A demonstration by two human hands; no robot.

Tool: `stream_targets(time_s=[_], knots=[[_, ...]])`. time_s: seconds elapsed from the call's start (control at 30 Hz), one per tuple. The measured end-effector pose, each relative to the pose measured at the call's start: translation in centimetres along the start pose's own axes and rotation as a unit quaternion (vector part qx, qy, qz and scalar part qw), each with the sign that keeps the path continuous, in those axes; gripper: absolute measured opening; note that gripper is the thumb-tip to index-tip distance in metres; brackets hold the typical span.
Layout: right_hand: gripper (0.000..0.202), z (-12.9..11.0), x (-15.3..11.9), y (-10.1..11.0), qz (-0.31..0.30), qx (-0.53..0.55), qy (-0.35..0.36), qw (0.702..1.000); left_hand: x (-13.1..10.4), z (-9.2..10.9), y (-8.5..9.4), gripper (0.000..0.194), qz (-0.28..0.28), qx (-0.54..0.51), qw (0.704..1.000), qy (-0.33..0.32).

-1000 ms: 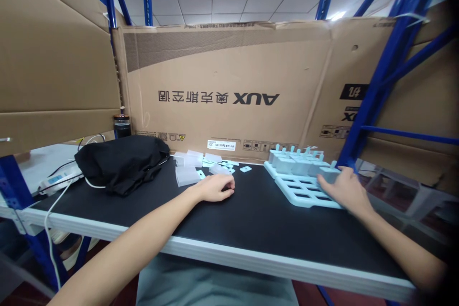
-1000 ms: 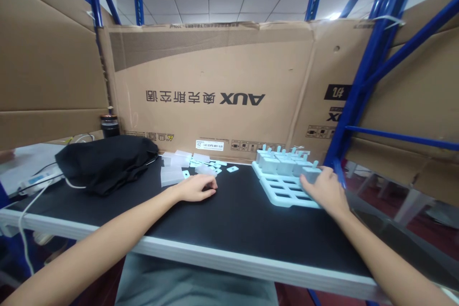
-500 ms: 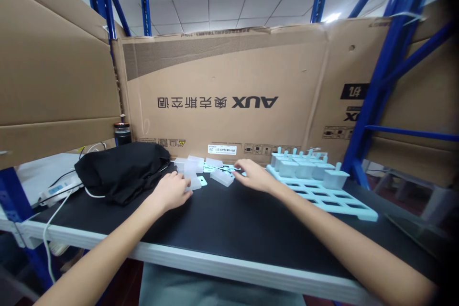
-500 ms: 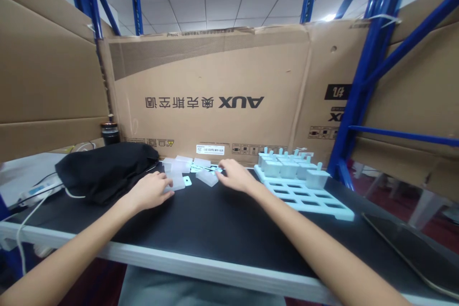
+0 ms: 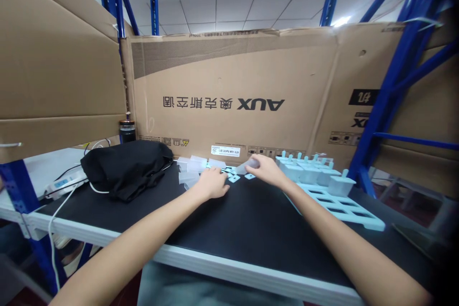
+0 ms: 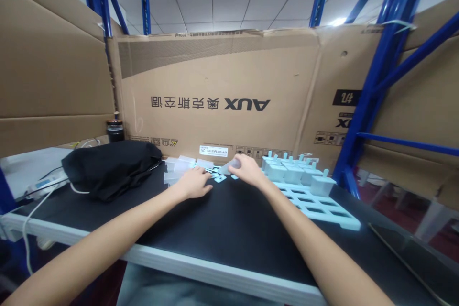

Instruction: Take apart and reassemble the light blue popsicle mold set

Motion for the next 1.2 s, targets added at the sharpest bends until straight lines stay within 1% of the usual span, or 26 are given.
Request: stream_targets(time_s=[0.03, 0.1, 0.17, 0.23, 0.33, 0.4, 0.47, 0.53, 0.57, 0.7, 0.83, 1.03, 1.2], knots=[[0.025, 0.9, -0.1, 0.9, 0.019, 0.011, -0.014, 1.0, 1.1, 0.7, -0.6, 0.036, 0.002, -0.006, 1.0, -0.003], [0.03, 2.3, -0.3, 1.9, 0.03, 0.029, -0.03, 0.999, 2.7, 1.7, -1.7, 0.034, -0.004, -0.015, 1.0, -0.007], [0.033, 3.1, -0.5, 2.1, 0.021, 0.036, -0.026, 0.999, 3.1, 2.3, -2.3, 0.032, 0.003, -0.033, 0.999, -0.012], [0.033, 3.1, -0.6, 2.0, 0.006, 0.036, -0.011, 0.999, 2.7, 2.4, -2.3, 0.028, 0.016, -0.059, 0.998, -0.026], [0.031, 2.3, -0.7, 1.5, -0.025, 0.044, 0.003, 0.999, 1.2, 2.0, -1.9, 0.025, 0.011, -0.116, 0.99, -0.077], [0.029, 1.3, -1.0, 1.3, -0.048, 0.061, 0.016, 0.997, 0.2, 1.5, -1.7, 0.022, 0.004, -0.165, 0.98, -0.109], [0.029, 0.1, -1.4, 1.0, -0.075, 0.088, 0.032, 0.993, -0.4, 0.9, -1.7, 0.018, 0.004, -0.209, 0.97, -0.124], [0.031, -0.9, -1.8, 0.6, -0.112, 0.125, 0.041, 0.985, -0.5, 0.4, -2.0, 0.014, 0.0, -0.253, 0.96, -0.124], [0.033, -1.4, -2.0, 0.3, -0.13, 0.144, 0.043, 0.98, -0.5, 0.3, -2.1, 0.016, -0.005, -0.276, 0.954, -0.12], [0.035, -2.8, -2.6, -1.1, -0.19, 0.185, 0.054, 0.963, -0.2, 0.1, -2.8, 0.034, -0.023, -0.365, 0.926, -0.098], [0.033, -3.7, -2.8, -2.1, -0.198, 0.172, 0.071, 0.962, -0.1, 0.2, -3.1, 0.045, -0.019, -0.391, 0.916, -0.091], [0.033, -4.7, -3.0, -2.8, -0.198, 0.153, 0.103, 0.963, -0.2, 0.2, -3.1, 0.045, -0.023, -0.412, 0.906, -0.097], [0.033, -4.6, -3.1, -3.0, -0.2, 0.112, 0.122, 0.966, -0.1, 0.1, -3.3, 0.048, -0.028, -0.42, 0.903, -0.092]])
Point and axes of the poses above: each hand's wrist, its own x-axis towards the middle knuckle, its own y-axis out of the back of the hand, z = x × y, the point moved 6 cm from there along x, towards the middle knuckle, and after that the axes turned 14 degrees about x, right-handed, at the moved point
